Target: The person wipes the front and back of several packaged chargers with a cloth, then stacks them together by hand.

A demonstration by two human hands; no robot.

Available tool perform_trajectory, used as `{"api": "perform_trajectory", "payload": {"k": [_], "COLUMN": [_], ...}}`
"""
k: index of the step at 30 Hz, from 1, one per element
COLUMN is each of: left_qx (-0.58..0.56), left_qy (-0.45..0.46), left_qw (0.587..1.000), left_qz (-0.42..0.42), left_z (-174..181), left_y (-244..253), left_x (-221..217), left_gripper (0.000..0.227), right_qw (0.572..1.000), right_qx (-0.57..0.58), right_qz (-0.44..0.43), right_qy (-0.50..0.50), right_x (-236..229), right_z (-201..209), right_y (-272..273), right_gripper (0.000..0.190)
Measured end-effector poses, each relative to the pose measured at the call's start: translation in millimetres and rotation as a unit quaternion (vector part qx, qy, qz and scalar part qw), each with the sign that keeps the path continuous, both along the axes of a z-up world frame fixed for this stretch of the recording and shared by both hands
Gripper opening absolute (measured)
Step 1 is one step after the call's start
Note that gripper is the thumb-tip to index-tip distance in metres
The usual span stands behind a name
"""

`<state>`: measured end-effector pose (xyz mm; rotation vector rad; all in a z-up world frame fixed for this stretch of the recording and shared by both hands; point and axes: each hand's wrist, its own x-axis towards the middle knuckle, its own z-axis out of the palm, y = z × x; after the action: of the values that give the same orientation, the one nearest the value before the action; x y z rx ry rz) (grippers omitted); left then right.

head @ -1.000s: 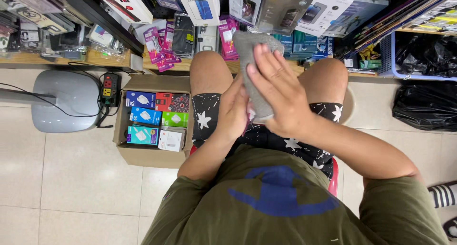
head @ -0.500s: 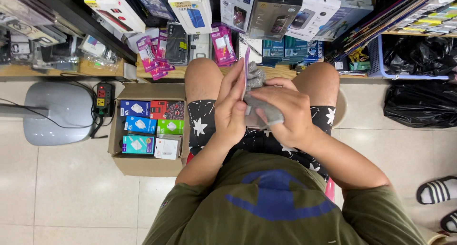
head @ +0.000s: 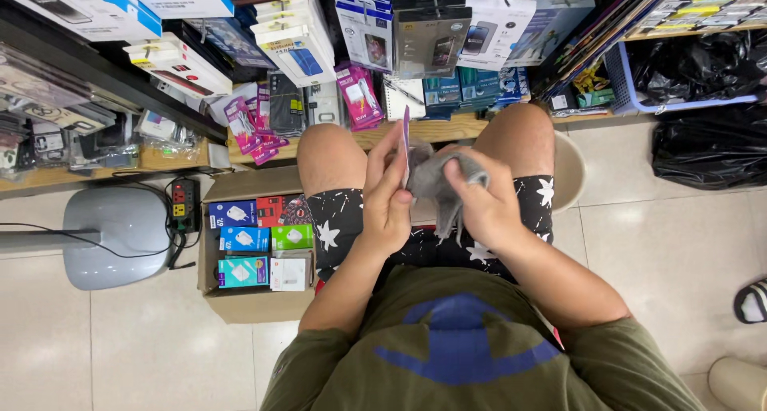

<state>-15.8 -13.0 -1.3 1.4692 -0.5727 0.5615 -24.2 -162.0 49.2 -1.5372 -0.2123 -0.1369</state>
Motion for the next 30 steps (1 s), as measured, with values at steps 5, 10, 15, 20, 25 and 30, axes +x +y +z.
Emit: {"api": "perform_trajectory", "payload": {"k": [5,10,15,20,25,30], "left_qx": [-0.032,-0.013,0.018,-0.004,-0.075,-0.110], "left_qy": [0.046,0.059,0.030,0.040,0.103,0.139], "left_qw": [0.997,0.995,0.998,0.996,0.983,0.965], "left_qz": [-0.051,-0.079,-0.060,-0.083,-0.129,-0.191], "left_z": [-22,-37,-25,-16,-23,-28], "left_y": [-3,-5,-1,-3,-5,-1], "left_x": [4,-3,-8,-10,-20,-18], "left_gripper": [0.058,0.063,0.059,0.060,0.060,0.059], "right_qw": [0.979,0.981,0.913,0.910,0.892,0.879], "right_qx": [0.093,-0.054,-0.217,-0.221,-0.254,-0.280], "right_qz": [-0.176,0.011,-0.022,-0.027,-0.027,0.007], "right_qy": [-0.035,-0.184,-0.344,-0.349,-0.372,-0.387], "right_x": [21,12,0,-7,-17,-10], "right_z": [-46,26,11,6,-2,2], "right_y": [-32,17,24,20,20,13], "right_gripper": [0.037,0.068,0.047,0.051,0.054,0.057]}}
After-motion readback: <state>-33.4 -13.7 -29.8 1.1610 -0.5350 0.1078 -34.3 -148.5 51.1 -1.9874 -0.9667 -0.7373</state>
